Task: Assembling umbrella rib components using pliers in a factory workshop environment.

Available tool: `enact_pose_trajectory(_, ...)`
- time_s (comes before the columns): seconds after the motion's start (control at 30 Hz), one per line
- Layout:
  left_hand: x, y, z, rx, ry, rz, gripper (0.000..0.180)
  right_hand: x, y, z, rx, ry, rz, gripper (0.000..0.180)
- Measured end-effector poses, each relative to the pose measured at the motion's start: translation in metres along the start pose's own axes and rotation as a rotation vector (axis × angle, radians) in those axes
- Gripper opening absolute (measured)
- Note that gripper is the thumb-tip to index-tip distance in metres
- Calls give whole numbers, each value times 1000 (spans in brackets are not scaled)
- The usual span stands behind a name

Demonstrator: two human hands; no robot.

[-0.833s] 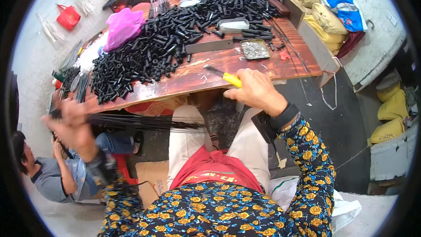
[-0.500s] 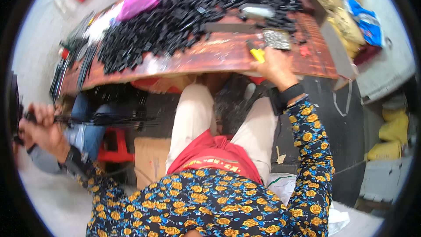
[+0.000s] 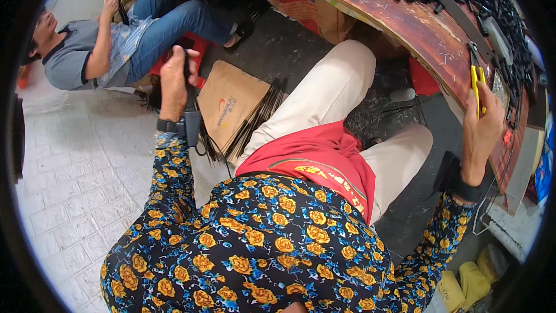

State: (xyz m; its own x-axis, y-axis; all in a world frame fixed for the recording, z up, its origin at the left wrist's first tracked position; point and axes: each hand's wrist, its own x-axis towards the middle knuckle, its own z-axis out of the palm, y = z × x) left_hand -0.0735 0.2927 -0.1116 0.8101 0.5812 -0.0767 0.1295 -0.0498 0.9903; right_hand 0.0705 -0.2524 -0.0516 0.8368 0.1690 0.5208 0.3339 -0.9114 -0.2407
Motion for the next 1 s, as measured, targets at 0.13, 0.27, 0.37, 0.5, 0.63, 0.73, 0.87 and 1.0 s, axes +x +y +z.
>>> enact_pose_trajectory(0.13, 2, -63, -4, 63, -79, -148, 42, -19, -33, 4, 93, -86, 52, 18)
enact_pose_trajectory(0.27, 1, -110, 12, 147, -140, -244, 40, -37, -49, 9, 223, -137, 67, 18)
enact_pose_trajectory(0.37, 6, -159, 15, 51, -147, -275, 42, -49, -68, 10, 216, -195, 87, 17)
enact_pose_trajectory(0.5, 8, -197, 32, 98, -104, -393, 44, -58, -79, 13, 231, -232, 108, 16)
enact_pose_trajectory(0.63, 15, -235, 23, 734, 103, -80, 57, -64, -90, 16, 245, -264, 115, 16)
enact_pose_trajectory(0.73, 15, -241, 18, 779, 183, -197, 54, -76, -87, 17, 252, -266, 139, 16)
enact_pose_trajectory(0.87, 20, -263, -15, 634, 214, -354, 51, -95, -80, 16, 259, -264, 200, 14)
enact_pose_trajectory(1.0, 8, -254, -33, 782, 198, -245, 50, -112, -73, 21, 279, -281, 265, 14)
